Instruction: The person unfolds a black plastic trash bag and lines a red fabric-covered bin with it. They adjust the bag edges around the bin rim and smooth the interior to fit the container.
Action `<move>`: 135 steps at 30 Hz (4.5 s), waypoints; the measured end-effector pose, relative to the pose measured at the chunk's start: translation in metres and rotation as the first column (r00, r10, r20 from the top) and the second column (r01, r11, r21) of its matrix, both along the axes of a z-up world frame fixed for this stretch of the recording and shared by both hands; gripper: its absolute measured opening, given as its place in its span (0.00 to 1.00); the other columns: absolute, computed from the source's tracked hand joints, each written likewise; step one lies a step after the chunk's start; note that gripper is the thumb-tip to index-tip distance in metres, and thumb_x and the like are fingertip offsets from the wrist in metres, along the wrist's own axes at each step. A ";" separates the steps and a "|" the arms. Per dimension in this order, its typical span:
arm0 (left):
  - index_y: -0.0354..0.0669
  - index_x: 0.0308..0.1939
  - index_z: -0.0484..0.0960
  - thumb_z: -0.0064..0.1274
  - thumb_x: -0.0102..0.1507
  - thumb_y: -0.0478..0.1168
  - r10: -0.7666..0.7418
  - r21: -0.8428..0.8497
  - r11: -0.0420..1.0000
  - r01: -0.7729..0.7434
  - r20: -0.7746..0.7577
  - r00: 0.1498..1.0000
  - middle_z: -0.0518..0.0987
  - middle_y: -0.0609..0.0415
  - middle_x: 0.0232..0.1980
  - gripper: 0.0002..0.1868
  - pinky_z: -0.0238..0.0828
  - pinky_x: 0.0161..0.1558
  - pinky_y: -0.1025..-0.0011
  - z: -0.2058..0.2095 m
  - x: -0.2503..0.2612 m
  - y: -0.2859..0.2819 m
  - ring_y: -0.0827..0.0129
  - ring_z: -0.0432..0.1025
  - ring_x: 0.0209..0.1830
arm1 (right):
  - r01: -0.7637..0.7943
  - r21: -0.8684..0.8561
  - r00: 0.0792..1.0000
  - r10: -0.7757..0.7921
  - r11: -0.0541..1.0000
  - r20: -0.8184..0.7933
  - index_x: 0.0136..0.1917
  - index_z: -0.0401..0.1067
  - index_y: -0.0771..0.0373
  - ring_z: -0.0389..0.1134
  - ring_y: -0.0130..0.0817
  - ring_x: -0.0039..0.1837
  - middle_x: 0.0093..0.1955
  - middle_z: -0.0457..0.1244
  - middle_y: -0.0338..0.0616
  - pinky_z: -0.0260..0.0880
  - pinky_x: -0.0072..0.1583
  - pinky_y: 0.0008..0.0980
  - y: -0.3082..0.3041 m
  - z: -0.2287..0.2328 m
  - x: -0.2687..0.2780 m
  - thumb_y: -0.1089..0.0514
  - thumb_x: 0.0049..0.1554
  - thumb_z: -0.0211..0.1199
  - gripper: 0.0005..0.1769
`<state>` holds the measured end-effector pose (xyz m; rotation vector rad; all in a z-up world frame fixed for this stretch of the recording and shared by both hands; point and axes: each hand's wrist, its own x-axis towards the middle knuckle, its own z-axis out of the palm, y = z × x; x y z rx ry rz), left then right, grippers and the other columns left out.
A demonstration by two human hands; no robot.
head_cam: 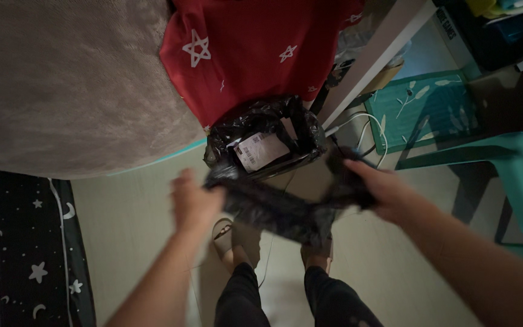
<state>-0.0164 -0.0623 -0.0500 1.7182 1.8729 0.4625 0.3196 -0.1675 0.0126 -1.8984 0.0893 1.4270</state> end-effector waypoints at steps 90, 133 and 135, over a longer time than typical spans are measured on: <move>0.38 0.51 0.88 0.67 0.51 0.48 0.098 -0.525 0.844 0.107 0.348 0.932 0.88 0.49 0.46 0.27 0.77 0.52 0.65 0.032 0.129 -0.083 0.60 0.82 0.48 | -0.826 -0.263 0.499 0.864 0.499 0.072 0.65 0.70 0.61 0.72 0.46 0.60 0.58 0.71 0.55 0.70 0.65 0.46 -0.003 0.067 0.001 0.48 0.58 0.64 0.25; 0.47 0.48 0.84 0.54 0.60 0.43 0.004 -0.384 0.903 0.192 0.455 0.891 0.82 0.47 0.57 0.14 0.69 0.64 0.62 0.010 0.151 -0.082 0.55 0.74 0.62 | -0.776 0.505 0.494 0.862 0.377 0.116 0.83 0.37 0.57 0.50 0.44 0.83 0.88 0.39 0.51 0.53 0.76 0.35 -0.013 0.052 -0.053 0.68 0.42 0.63 0.61; 0.47 0.51 0.83 0.55 0.60 0.45 -0.007 -0.361 0.909 0.208 0.485 0.874 0.81 0.47 0.58 0.16 0.68 0.64 0.61 -0.011 0.145 -0.080 0.55 0.73 0.63 | -0.691 0.537 0.579 0.815 0.483 0.012 0.85 0.35 0.51 0.49 0.43 0.83 0.88 0.35 0.46 0.56 0.75 0.38 -0.015 0.066 -0.058 0.72 0.40 0.59 0.65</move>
